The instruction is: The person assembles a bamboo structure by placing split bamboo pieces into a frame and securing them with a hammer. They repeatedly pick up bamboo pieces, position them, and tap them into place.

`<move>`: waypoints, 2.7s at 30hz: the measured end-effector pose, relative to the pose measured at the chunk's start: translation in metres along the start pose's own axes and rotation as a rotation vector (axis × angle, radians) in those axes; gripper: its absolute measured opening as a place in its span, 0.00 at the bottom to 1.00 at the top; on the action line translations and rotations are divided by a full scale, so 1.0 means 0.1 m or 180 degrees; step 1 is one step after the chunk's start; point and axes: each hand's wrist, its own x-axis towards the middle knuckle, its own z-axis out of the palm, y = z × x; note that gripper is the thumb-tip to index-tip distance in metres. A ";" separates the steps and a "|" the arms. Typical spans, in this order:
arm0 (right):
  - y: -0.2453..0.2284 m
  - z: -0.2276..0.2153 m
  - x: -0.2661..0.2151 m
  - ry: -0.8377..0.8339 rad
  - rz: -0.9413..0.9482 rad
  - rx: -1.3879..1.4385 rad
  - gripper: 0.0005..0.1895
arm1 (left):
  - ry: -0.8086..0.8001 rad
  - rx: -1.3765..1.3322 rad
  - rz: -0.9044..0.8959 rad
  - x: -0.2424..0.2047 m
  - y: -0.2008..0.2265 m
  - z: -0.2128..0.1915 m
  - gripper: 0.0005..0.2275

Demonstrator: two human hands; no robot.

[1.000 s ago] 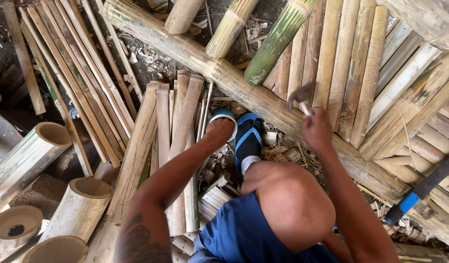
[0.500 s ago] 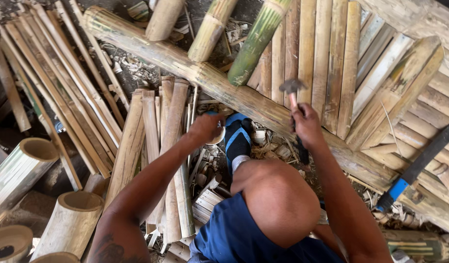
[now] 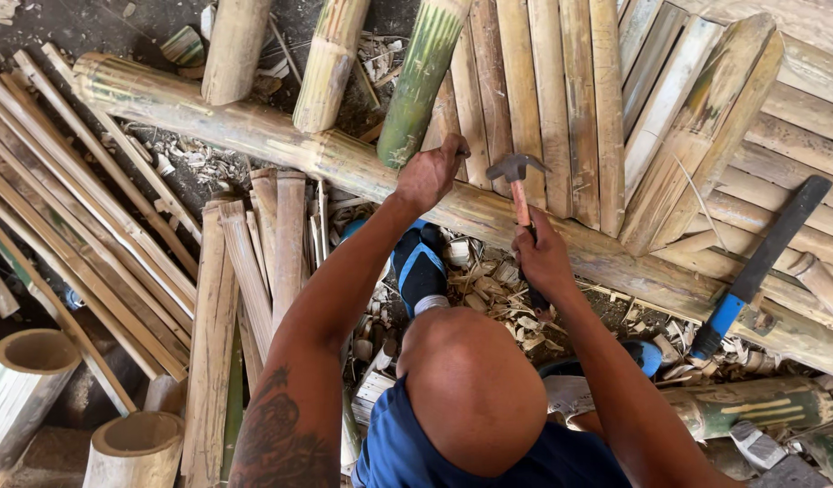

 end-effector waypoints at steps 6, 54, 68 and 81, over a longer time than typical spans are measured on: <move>0.04 0.06 -0.05 0.0112 -0.0288 -0.0542 0.23 | 0.1012 -0.0194 0.1023 -0.05 0.00 -0.04 0.03; -0.86 0.24 -0.05 -0.0255 -0.0429 -0.1445 0.42 | -0.0086 0.0462 0.0494 0.04 -0.32 0.03 0.25; -0.58 0.35 -0.08 0.0438 -0.0324 -0.0810 0.35 | -0.0390 0.0470 0.0248 0.02 -0.24 0.00 0.23; -0.45 0.30 0.00 0.0088 -0.0746 -0.1497 0.36 | -0.0562 0.0499 0.0073 0.03 -0.27 0.05 0.22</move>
